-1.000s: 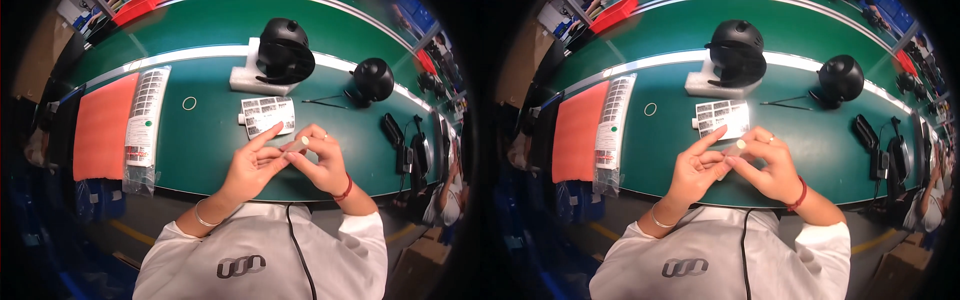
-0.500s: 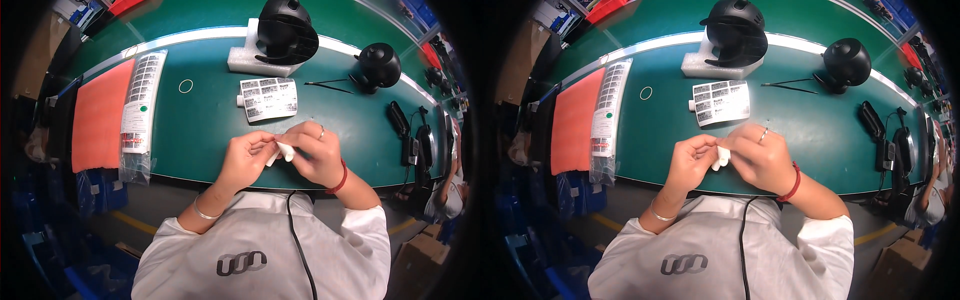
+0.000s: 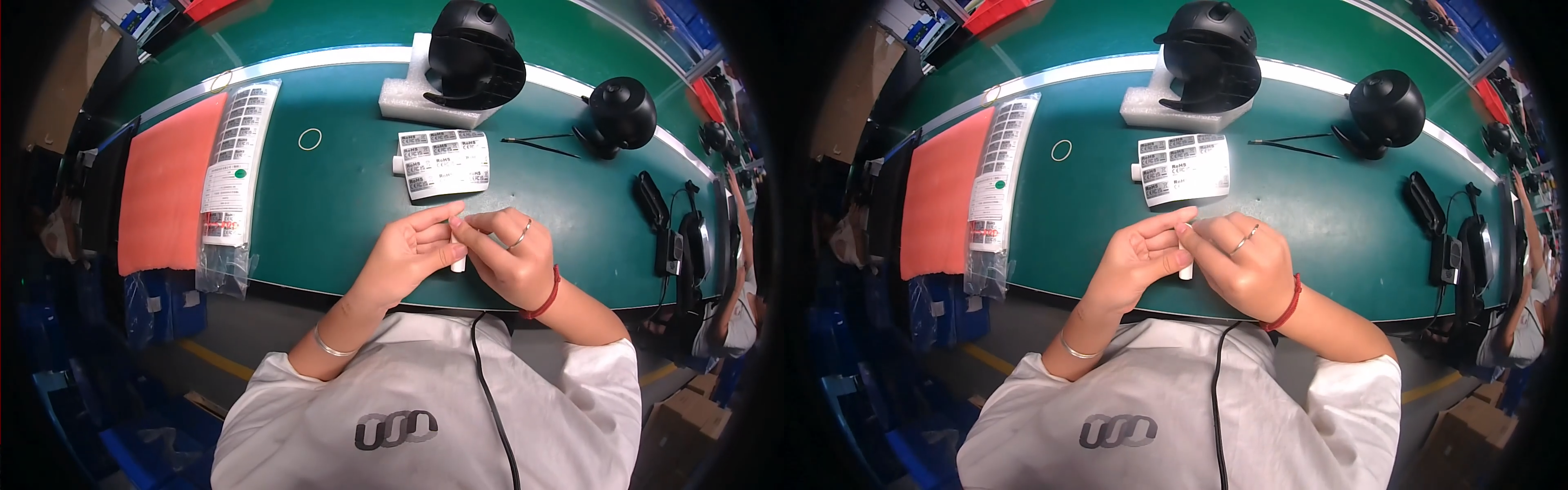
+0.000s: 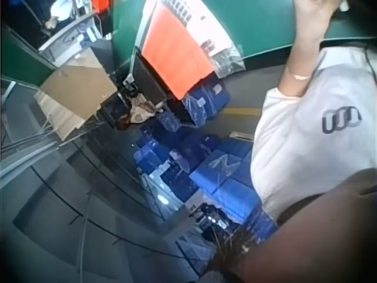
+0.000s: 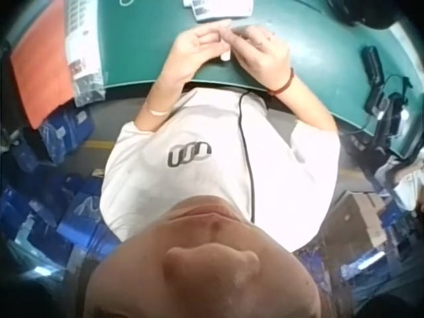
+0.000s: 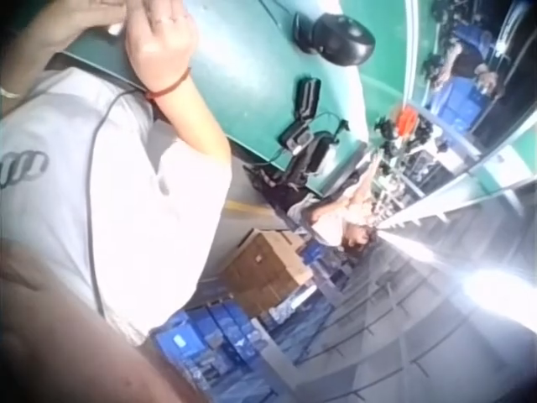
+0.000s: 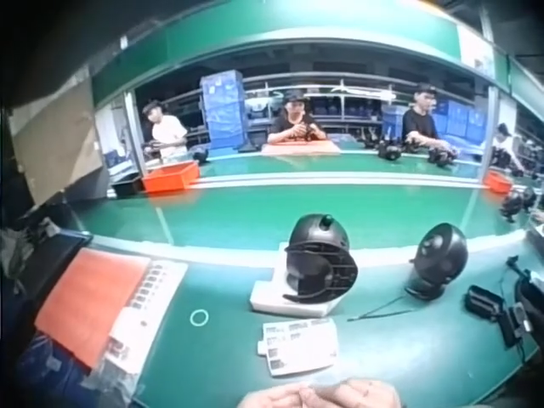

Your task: Apply labels to light fixture components on a factory assembly line.

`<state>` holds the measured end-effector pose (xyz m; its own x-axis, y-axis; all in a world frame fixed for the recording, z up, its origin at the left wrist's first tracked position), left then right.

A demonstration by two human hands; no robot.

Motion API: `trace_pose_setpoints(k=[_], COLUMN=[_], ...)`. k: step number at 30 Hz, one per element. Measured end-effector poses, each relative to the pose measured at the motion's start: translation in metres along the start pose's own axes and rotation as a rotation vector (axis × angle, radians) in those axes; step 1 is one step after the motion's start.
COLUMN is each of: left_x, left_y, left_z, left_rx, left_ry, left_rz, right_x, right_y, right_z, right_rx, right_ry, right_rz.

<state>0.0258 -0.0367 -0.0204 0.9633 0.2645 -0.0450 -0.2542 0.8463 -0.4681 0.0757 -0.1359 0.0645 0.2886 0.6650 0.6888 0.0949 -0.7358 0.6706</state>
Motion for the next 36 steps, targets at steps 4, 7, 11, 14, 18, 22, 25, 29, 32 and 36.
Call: trace_pose_setpoints(k=[4,7,11,14,18,22,25,29,32,36], left_x=[-0.009,-0.014,-0.019,-0.022,-0.024,-0.024,-0.025,-0.028,-0.031,-0.036], left_y=[-0.004,-0.015,-0.03,-0.029,-0.025,-0.013,-0.005,-0.01,-0.015,-0.018], left_z=[0.008,0.031,0.052,0.058,0.061,0.063,0.065,0.066,0.067,0.07], left_rx=[0.122,0.562,0.936,0.948,0.9,0.861,0.966,1.02,1.164,1.211], left_ry=[0.049,-0.094,-0.4,-0.429,-0.5,-0.389,-0.422,-0.621,-0.697,-0.77], left_rz=[-0.034,-0.325,-0.504,-0.489,-0.392,-0.271,-0.219,-0.187,-0.226,-0.186], right_x=[0.01,0.019,0.02,0.022,0.024,0.027,0.027,0.02,0.022,0.022], right_y=[0.0,-0.005,-0.016,-0.024,-0.025,-0.024,-0.024,-0.028,-0.025,-0.021], right_z=[0.01,0.013,0.004,0.005,0.001,0.001,0.014,0.012,0.015,0.011], right_rx=[0.263,0.467,0.46,0.447,0.458,0.461,0.561,0.676,0.718,0.647], right_ry=[-0.098,-0.155,-0.161,-0.208,-0.171,-0.128,-0.278,-0.355,-0.414,-0.416], right_rz=[-0.255,-0.528,-0.8,-0.895,-0.835,-0.757,-0.802,-0.834,-0.787,-0.757])
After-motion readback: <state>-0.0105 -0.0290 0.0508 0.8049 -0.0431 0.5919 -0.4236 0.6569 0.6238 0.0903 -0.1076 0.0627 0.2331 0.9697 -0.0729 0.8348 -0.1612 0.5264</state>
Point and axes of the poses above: each hand's wrist, its own x-axis towards the middle knuckle, its own y-axis out of the back of the hand, z = x × y, the point moved 8 cm from there along x, towards the middle knuckle, and after that the axes turned 11 degrees about -y, right-handed, at the moved point
